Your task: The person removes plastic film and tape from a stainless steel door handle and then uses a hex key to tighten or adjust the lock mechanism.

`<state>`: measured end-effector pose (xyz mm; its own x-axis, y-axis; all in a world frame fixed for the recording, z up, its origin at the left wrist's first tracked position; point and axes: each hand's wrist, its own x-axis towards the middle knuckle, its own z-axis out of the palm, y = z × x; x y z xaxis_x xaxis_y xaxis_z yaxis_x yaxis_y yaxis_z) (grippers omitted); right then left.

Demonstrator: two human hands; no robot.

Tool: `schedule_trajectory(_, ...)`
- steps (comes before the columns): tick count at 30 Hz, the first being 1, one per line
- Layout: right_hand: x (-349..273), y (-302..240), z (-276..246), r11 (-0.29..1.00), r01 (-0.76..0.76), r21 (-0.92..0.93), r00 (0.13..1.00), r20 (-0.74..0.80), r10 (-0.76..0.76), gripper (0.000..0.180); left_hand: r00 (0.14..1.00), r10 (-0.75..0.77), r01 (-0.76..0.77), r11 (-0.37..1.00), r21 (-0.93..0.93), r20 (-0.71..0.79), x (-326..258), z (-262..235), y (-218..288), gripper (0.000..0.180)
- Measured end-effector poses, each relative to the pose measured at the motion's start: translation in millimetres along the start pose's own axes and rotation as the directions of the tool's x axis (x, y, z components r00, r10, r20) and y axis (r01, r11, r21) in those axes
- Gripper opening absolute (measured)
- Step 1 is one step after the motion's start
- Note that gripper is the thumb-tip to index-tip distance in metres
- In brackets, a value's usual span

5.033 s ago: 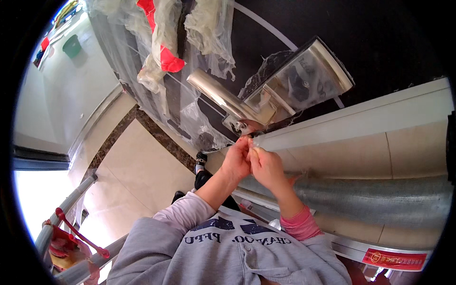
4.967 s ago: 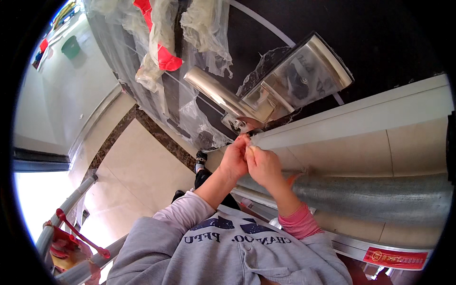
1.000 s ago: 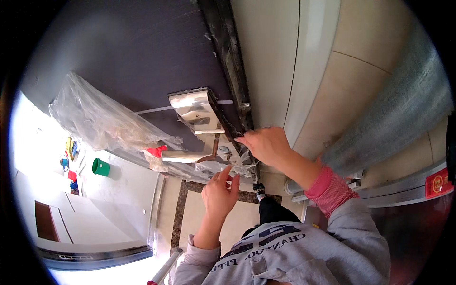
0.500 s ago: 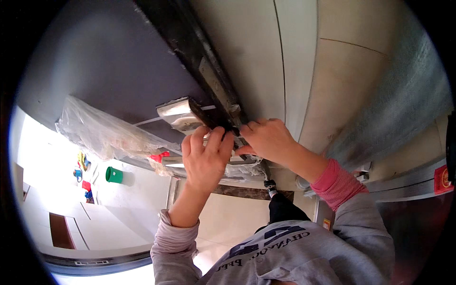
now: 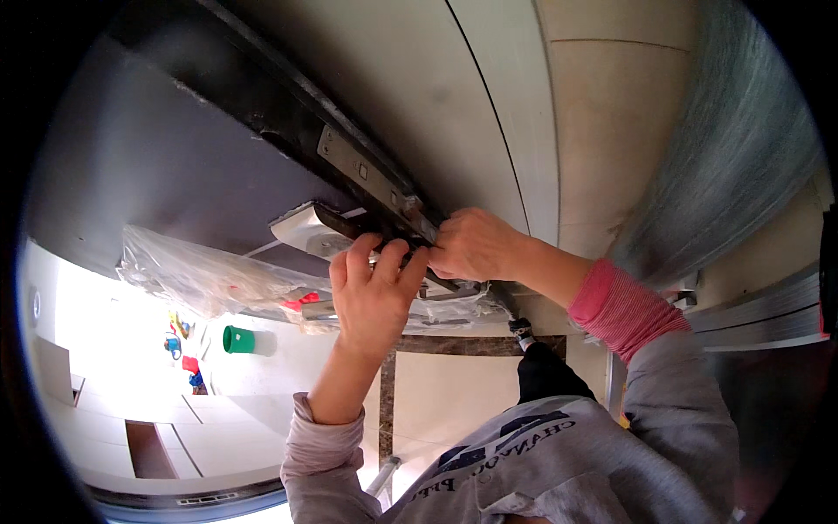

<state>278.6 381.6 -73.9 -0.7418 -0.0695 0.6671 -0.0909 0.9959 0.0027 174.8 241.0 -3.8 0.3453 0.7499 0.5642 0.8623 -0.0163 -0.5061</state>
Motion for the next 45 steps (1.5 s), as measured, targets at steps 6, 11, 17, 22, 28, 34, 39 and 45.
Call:
schedule_trajectory(6,-19,-12,11,0.996,-0.045,0.072,0.998,-0.043,0.049,0.02,0.995,0.012,-0.014,1.0,0.02,0.101,-3,10,10,0.027)
schedule_trajectory(11,-50,-46,12,0.945,-0.108,0.309,0.981,-0.119,0.151,0.027,0.988,0.116,-0.118,0.993,0.007,0.099,-5,13,12,0.024)
schedule_trajectory(17,-25,-31,-5,0.874,-0.47,-0.119,0.88,0.016,0.475,0.03,0.983,0.144,-0.148,0.989,0.025,0.114,-5,18,13,0.021)
schedule_trajectory(22,-15,-20,14,0.926,-0.345,-0.152,0.93,0.077,0.359,0.019,0.988,0.12,-0.127,0.99,0.064,0.101,-3,19,21,0.019)
schedule_trajectory(28,-19,-12,14,0.988,-0.145,-0.045,0.989,0.012,0.146,0.019,0.981,0.119,-0.115,0.993,-0.036,0.156,-20,14,27,0.021)
schedule_trajectory(34,-23,-22,16,0.985,-0.171,0.019,0.984,0.055,0.17,0.022,0.976,0.146,-0.14,0.989,-0.048,0.161,-29,0,8,0.026)
schedule_trajectory(39,-31,-36,23,0.949,-0.284,0.136,0.955,-0.047,0.293,0.021,0.974,0.187,-0.191,0.981,0.025,0.132,-6,12,9,0.03)
schedule_trajectory(45,-40,-35,28,0.936,-0.278,0.217,0.936,-0.16,0.315,0.02,0.95,0.189,-0.172,0.981,-0.09,0.25,8,19,14,0.019)
